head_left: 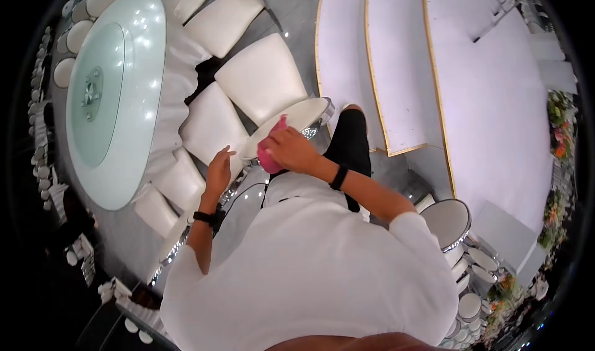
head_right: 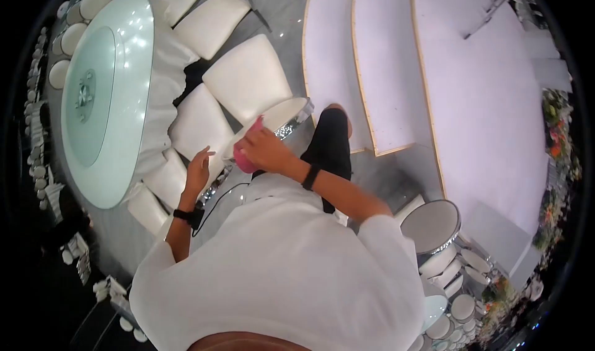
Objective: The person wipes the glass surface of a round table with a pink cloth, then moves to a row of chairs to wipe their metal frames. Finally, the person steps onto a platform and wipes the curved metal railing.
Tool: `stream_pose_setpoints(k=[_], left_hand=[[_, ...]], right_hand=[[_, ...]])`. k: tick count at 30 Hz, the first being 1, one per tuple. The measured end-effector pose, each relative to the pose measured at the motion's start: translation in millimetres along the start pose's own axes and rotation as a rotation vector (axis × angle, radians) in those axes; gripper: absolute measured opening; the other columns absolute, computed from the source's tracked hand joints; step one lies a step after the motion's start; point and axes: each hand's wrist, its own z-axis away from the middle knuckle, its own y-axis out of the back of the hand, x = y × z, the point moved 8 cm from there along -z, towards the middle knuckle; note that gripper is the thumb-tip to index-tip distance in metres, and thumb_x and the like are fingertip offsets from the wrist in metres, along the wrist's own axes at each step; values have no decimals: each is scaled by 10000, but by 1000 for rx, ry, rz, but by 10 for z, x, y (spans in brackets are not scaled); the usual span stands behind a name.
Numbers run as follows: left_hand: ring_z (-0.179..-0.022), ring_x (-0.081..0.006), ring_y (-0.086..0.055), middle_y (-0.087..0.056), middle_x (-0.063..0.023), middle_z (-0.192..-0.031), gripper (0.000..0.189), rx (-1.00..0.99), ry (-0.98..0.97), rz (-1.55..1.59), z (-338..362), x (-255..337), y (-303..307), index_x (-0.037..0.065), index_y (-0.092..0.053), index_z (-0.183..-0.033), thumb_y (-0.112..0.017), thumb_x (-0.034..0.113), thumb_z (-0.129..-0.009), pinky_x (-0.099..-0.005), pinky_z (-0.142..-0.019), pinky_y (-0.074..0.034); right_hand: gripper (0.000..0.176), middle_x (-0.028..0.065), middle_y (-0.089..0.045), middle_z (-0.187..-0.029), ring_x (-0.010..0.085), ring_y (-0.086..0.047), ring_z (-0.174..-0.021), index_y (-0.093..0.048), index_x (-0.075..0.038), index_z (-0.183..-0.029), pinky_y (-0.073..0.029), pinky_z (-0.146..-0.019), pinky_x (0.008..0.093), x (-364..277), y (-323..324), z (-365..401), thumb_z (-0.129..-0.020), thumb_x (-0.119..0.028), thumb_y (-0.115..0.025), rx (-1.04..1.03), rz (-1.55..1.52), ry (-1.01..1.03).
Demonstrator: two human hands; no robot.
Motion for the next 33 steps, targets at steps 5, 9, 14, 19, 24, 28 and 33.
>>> stream_pose_setpoints(k=[5, 9, 14, 19, 24, 28, 33], left_hand=[[-1184, -278, -614, -646, -165, -1279, 371, 142, 689, 554, -196, 674, -223, 46, -609, -1266, -421, 295, -1064, -339, -978, -459], [-1050, -315, -640, -695, -166, -1143, 395, 384, 679, 259, -583, 900, -555, 11, -669, -1141, -433, 308, -1031, -392, -959, -457], [-1030, -345, -614, -709, -134, -1054, 331, 642, 670, -308, -815, 1312, -401, 61, -716, -924, -446, 248, -972, -463, -924, -444], [-854, -351, -624, -699, -103, -890, 344, 654, 940, -375, -859, 1446, -451, 87, -684, -806, -433, 265, -960, -491, -799, -469], [-825, -349, -618, -679, -105, -846, 315, 565, 950, -282, -1056, 1521, -493, 99, -646, -774, -454, 272, -955, -505, -734, -462], [-764, -342, -611, -658, -127, -775, 291, 569, 877, -246, -949, 1443, -425, 65, -609, -726, -510, 240, -936, -498, -700, -451], [-769, -362, -617, -641, -145, -751, 247, 719, 723, -122, -550, 851, -304, 56, -613, -755, -528, 209, -929, -522, -710, -465]], right_hand=[[292, 170, -628, -1053, 310, -584, -1011, -636, -10, -1010, -426, -934, 509, 15, -405, -159, -907, -269, -549, -279, -28, 109], [385, 191, -647, -1073, 328, -608, -1004, -662, 24, -1107, -437, -960, 527, 226, -167, 124, -862, -260, -576, -121, 98, 48], [426, 200, -617, -1207, 324, -595, -1134, -625, 19, -1187, -430, -977, 548, 496, 256, 256, -849, -240, -599, -256, 19, -70], [307, 187, -683, -1087, 309, -673, -979, -667, -22, -1071, -474, -925, 516, 645, 303, 148, -814, -188, -642, -565, 74, -40], [215, 125, -717, -890, 301, -693, -848, -692, -25, -945, -502, -866, 482, 707, 345, 54, -773, -148, -658, -809, 79, -29], [328, 200, -711, -999, 337, -686, -949, -677, 41, -1043, -502, -885, 474, 700, 146, 71, -842, -215, -635, -898, 36, -68], [600, 327, -577, -1272, 410, -598, -1165, -539, 125, -1276, -475, -962, 489, 329, -226, -78, -950, -379, -549, -627, 156, 14]])
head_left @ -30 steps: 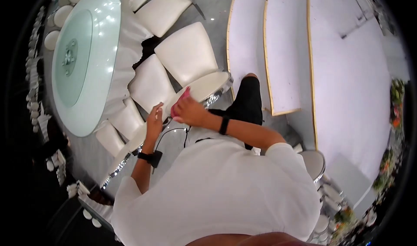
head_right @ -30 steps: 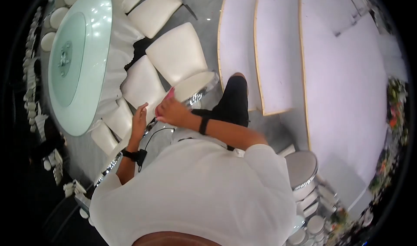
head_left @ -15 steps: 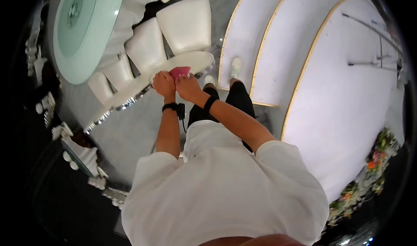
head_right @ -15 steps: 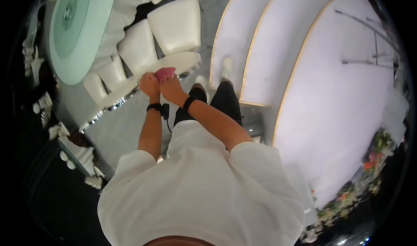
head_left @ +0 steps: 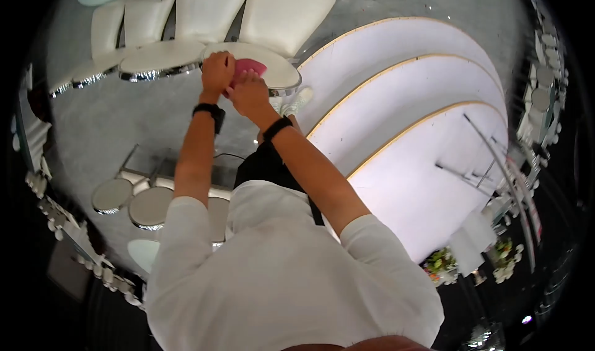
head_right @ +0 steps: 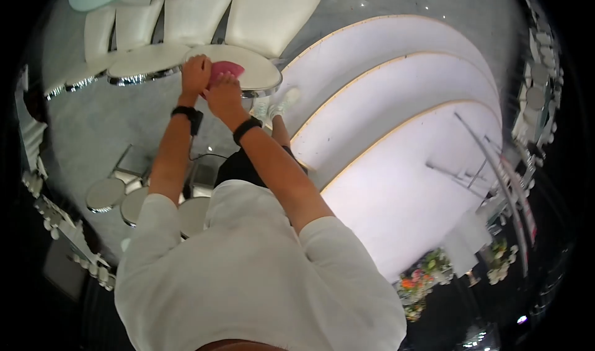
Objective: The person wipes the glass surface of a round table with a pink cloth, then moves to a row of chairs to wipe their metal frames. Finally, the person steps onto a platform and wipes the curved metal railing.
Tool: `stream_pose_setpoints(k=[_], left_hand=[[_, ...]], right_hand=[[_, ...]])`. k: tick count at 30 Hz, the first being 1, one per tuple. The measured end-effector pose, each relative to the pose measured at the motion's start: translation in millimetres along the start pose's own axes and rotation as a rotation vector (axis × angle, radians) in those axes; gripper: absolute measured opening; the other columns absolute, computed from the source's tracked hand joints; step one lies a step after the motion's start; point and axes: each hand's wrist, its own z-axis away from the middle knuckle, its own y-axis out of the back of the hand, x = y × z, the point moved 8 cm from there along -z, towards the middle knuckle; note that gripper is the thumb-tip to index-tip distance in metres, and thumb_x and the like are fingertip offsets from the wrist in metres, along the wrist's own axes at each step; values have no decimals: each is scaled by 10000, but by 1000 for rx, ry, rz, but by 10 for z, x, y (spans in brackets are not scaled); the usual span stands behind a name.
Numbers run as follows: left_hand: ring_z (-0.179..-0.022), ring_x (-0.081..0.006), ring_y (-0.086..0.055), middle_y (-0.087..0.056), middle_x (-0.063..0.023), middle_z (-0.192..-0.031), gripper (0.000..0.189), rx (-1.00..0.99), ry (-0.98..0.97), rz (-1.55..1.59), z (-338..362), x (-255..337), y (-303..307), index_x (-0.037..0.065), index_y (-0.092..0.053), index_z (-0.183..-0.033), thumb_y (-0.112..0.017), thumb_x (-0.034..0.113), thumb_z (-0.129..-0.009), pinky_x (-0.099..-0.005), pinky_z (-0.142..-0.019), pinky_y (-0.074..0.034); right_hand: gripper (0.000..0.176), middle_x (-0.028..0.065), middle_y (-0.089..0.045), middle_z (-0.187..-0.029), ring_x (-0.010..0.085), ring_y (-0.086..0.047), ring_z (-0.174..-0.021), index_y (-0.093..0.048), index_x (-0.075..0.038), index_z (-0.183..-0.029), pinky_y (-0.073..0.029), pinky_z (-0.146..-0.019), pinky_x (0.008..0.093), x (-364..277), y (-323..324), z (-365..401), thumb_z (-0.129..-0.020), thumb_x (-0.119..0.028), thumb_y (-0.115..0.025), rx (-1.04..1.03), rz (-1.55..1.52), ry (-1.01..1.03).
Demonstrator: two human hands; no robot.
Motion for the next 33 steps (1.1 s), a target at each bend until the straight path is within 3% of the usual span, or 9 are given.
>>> stream_pose_setpoints(k=[5, 10, 12, 16, 19, 21, 25, 28, 33], left_hand=[[-789, -353, -616, -650, -125, -834, 121, -36, 7, -100, -123, -592, -123, 50, -608, -819, -555, 143, -876, -468, -697, -509], [-786, -362, -624, -663, -114, -811, 173, 66, -43, -30, -90, -642, -29, 61, -629, -858, -523, 192, -894, -510, -721, -477], [-882, -335, -623, -674, -93, -912, 188, 349, 193, -192, -49, -661, 257, 84, -655, -906, -552, 238, -875, -505, -780, -468], [-993, -358, -609, -658, -97, -1081, 278, 397, 410, -361, 120, -596, 407, 110, -656, -1073, -566, 281, -873, -537, -835, -462], [-1026, -365, -601, -634, -131, -1133, 286, 197, 579, -122, 318, -410, 217, 113, -643, -1098, -575, 269, -869, -530, -865, -454], [-1083, -347, -586, -628, -144, -1154, 261, 376, 470, -140, 369, -121, 183, 109, -652, -1080, -578, 235, -864, -531, -916, -440], [-1167, -327, -558, -623, -143, -1176, 259, 320, 312, -152, 462, 503, 137, 101, -657, -1066, -605, 223, -842, -526, -1006, -402], [-1211, -315, -551, -634, -127, -1199, 197, 154, 144, -178, 513, 932, -46, 75, -689, -953, -612, 201, -823, -489, -1070, -371], [-1376, -316, -423, -556, -152, -1361, 269, -71, -20, -41, 763, 1384, -461, 75, -626, -1123, -561, 180, -884, -478, -1161, -268]], right_hand=[[676, 345, -525, -1341, 421, -558, -1223, -481, 135, -1339, -452, -1002, 500, -181, -358, -343, -983, -440, -488, -6, 0, 27], [645, 273, -512, -1402, 372, -473, -1335, -477, 57, -1396, -259, -1134, 593, -202, -383, -337, -985, -440, -492, 57, -22, 28], [628, 242, -518, -1408, 350, -477, -1339, -473, 37, -1403, -237, -1140, 608, -205, -325, -363, -979, -424, -509, 28, -28, 9], [564, 175, -532, -1417, 300, -493, -1337, -472, -10, -1405, -227, -1151, 609, -215, -161, -228, -938, -312, -569, -117, -21, 43], [480, 157, -556, -1399, 302, -530, -1303, -537, -27, -1328, -250, -1159, 571, -117, -29, -73, -886, -207, -592, -159, -1, 46], [422, 165, -599, -1325, 325, -581, -1212, -564, -39, -1274, -344, -1090, 549, 62, 8, 43, -889, -209, -576, -165, 16, 32], [312, 199, -672, -1152, 396, -654, -1015, -617, -62, -1167, -504, -903, 517, 606, 96, 383, -891, -197, -563, -201, -103, -203], [301, 211, -676, -1123, 404, -656, -993, -601, -81, -1179, -520, -855, 511, 1002, 61, 569, -898, -181, -553, -244, -122, -244], [369, 239, -698, -999, 428, -666, -938, -546, -24, -1215, -515, -822, 525, 1331, -106, 615, -900, -215, -573, -332, -187, -217]])
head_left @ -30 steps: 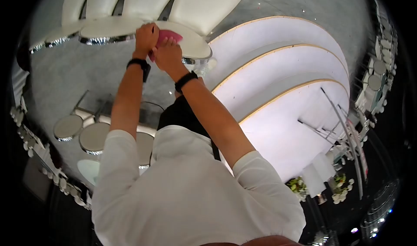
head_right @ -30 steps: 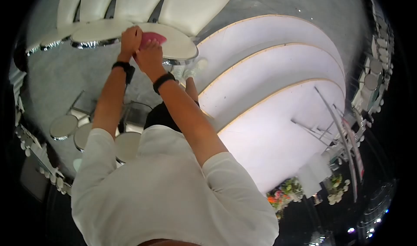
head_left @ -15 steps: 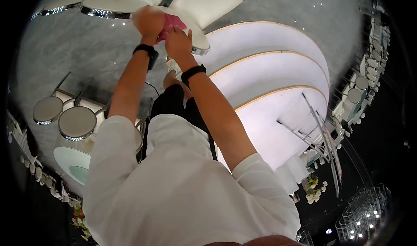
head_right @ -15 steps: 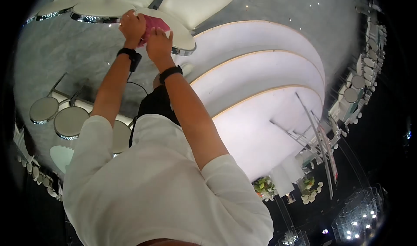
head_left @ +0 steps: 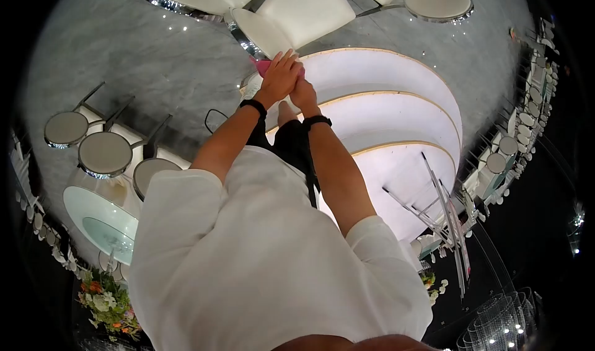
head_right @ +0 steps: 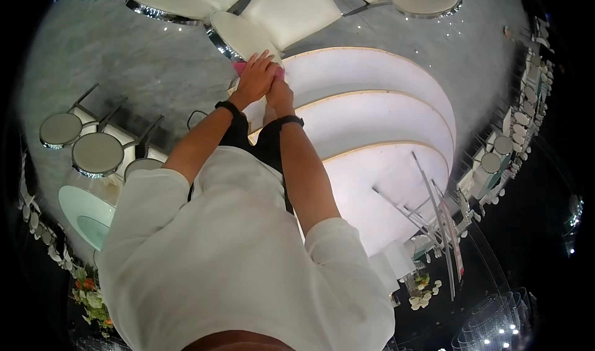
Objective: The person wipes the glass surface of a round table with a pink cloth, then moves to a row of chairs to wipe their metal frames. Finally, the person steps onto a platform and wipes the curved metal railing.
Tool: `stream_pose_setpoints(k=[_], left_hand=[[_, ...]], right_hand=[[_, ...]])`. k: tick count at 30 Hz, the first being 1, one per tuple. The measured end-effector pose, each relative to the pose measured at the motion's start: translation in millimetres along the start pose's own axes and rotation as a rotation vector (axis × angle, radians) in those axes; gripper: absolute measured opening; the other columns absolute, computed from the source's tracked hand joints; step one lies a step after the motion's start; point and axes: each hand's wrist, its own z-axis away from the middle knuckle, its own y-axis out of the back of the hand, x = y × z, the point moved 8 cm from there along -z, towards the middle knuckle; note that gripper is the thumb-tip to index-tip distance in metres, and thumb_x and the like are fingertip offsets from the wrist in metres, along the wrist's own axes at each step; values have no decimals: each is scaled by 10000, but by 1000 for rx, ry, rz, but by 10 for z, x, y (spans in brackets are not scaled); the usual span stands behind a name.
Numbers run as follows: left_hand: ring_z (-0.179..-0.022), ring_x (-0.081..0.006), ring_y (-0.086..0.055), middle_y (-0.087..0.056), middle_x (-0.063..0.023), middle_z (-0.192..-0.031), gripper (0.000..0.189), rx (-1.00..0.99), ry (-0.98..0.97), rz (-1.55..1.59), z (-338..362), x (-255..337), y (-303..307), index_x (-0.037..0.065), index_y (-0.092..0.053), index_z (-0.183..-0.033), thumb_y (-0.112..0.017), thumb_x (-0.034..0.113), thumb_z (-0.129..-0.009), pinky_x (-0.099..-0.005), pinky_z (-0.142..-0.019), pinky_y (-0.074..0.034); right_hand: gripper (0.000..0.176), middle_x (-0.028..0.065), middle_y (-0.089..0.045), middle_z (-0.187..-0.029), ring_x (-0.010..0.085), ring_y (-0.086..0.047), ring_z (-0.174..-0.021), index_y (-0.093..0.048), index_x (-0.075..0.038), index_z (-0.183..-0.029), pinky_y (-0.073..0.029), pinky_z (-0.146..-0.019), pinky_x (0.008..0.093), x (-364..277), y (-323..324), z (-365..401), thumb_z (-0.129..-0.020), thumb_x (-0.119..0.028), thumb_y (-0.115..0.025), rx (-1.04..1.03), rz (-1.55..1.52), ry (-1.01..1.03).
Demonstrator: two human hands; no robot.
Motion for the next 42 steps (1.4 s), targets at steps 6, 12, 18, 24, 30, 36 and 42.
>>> stream_pose_setpoints(k=[6, 12, 18, 24, 30, 36, 42], left_hand=[[-1427, -330, -354, -497, -146, -1426, 307, -98, -18, 43, -70, -174, 84, 78, -580, -1202, -555, 203, -923, -503, -1176, -241], [-1409, -391, -351, -450, -161, -1445, 333, 79, 261, -64, -204, -402, 356, 83, -549, -1258, -542, 265, -979, -596, -1150, -240], [-1273, -343, -494, -524, -130, -1345, 268, -328, 245, -217, 11, 275, -324, 104, -566, -1191, -574, 196, -940, -592, -1099, -319], [-1097, -320, -618, -659, -168, -1107, 357, -495, 196, 348, 120, 617, -729, 83, -568, -1201, -678, 231, -895, -420, -944, -481], [-1143, -315, -611, -615, -186, -1245, 588, -31, 110, 626, 340, 348, -1009, 65, -449, -1324, -738, 261, -851, -416, -915, -518], [-1170, -304, -582, -560, -156, -1302, 436, 354, 756, 1108, 366, -378, 253, 83, -553, -1259, -715, 190, -869, -393, -933, -500], [-1122, -407, -558, -562, -211, -1270, 494, 404, 743, 174, 524, -1369, 857, 63, -520, -1308, -617, 46, -824, -459, -907, -516]], right_hand=[[441, 257, -640, -1147, 439, -645, -996, -496, -3, -1261, -530, -823, 531, -280, 31, -42, -872, -185, -599, -28, 100, 210], [379, 246, -654, -1135, 418, -660, -1001, -588, -56, -1183, -542, -838, 507, -359, 280, -192, -838, -208, -622, -123, 78, 258], [436, 215, -690, -1087, 394, -670, -1033, -570, -64, -1153, -532, -875, 514, 406, 794, -628, -831, -353, -626, -303, 251, 70], [254, 139, -695, -886, 252, -680, -824, -633, -4, -760, -526, -724, 364, 705, 939, -579, -826, -241, -569, -720, -133, 104], [45, 20, -568, -820, 140, -528, -802, -561, -19, -754, -414, -772, 256, -375, 913, -44, -768, -62, -565, -878, -667, 284], [126, 12, -497, -724, 114, -489, -714, -507, -39, -738, -384, -662, 247, -1224, 885, -72, -780, -89, -615, -528, -811, 395], [318, 134, -615, -768, 296, -652, -768, -475, -78, -1052, -502, -707, 414, -1069, 738, -394, -795, -93, -662, 63, -370, 398]])
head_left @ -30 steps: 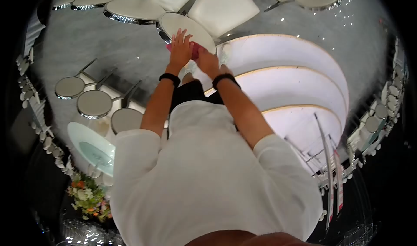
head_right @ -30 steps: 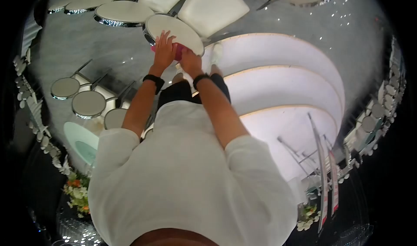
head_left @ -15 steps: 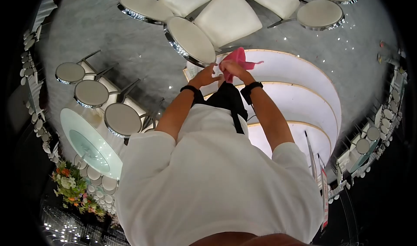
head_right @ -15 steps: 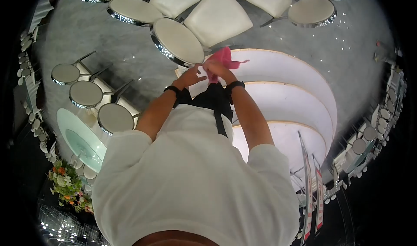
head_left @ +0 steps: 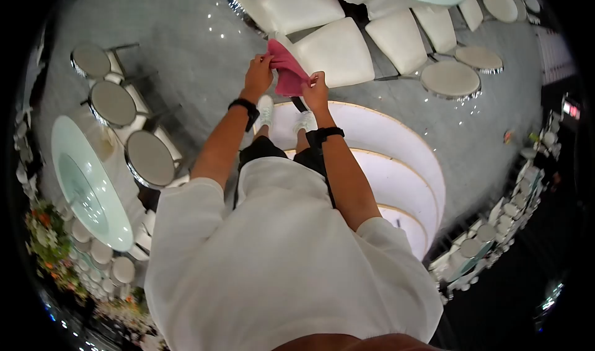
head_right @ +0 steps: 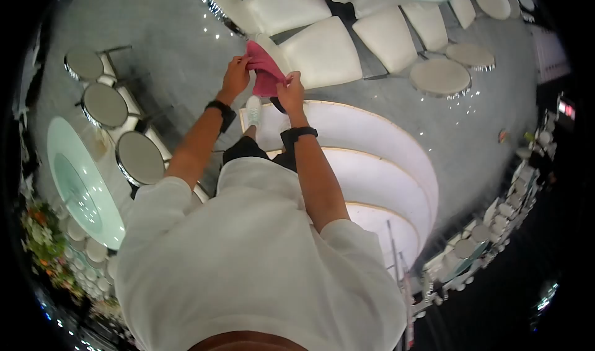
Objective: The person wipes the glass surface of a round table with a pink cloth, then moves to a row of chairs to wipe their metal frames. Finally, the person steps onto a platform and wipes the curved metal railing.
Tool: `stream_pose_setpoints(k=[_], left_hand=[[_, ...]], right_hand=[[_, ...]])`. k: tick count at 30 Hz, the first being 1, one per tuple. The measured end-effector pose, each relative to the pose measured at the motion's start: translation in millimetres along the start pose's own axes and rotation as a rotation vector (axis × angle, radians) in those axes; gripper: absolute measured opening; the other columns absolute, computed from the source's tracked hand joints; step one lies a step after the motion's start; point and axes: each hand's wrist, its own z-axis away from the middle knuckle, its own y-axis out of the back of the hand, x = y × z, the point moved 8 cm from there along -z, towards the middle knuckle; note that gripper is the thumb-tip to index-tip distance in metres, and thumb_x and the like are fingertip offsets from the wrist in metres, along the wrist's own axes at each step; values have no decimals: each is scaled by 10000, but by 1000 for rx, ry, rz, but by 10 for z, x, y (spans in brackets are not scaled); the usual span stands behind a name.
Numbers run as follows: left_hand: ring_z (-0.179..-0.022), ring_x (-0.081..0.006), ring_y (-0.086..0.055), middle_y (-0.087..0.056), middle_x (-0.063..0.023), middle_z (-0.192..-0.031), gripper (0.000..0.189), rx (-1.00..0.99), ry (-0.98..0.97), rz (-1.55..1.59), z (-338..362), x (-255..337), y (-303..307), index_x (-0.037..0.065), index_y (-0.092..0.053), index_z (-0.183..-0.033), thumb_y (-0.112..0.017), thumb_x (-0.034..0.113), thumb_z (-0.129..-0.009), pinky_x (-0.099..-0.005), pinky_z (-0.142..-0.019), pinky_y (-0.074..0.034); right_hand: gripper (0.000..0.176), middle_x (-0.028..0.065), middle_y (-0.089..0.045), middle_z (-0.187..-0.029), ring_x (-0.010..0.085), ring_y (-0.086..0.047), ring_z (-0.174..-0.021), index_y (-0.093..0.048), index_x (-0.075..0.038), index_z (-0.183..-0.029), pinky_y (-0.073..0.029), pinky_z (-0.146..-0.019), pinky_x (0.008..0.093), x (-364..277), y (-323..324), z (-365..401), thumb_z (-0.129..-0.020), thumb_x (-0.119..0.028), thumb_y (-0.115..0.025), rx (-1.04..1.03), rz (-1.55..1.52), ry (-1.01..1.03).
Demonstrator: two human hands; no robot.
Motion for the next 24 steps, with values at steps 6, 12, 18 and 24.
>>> stream_pose_setpoints(k=[6, 12, 18, 24], left_hand=[[-1264, -512, -454, -395, -335, -1449, 575, -234, -203, -185, 196, -39, -859, 28, -429, -1432, -562, 249, -918, -544, -1087, -374], [-1440, -518, -225, -219, -373, -1541, 947, -179, 12, -539, 584, 432, -626, -99, -178, -1521, -533, 531, -910, -714, -1110, -143], [-1438, -535, -215, -201, -404, -1528, 939, -67, 33, -228, 306, 317, -635, -106, -174, -1513, -544, 513, -910, -728, -1099, -146], [-1363, -543, -362, -297, -411, -1474, 962, -338, 250, -264, 53, 185, -626, -94, -100, -1520, -534, 520, -919, -671, -1069, -311]], right_hand=[[746, 226, -607, -1080, 403, -609, -1006, -362, -92, -1435, -509, -833, 481, 350, -195, 458, -790, -166, -730, -297, 474, 80], [917, 297, -442, -1363, 483, -464, -1227, -257, 35, -1483, -438, -976, 566, 44, -492, 238, -787, -276, -767, -152, 385, 441], [1153, 313, -420, -1389, 479, -405, -1305, -197, 84, -1475, -357, -1108, 519, 839, -812, -83, -653, -367, -868, -413, 497, 309], [1150, 319, -388, -1407, 477, -397, -1309, -180, 95, -1472, -393, -1073, 518, 264, -824, -264, -643, -311, -867, -362, 396, 376]])
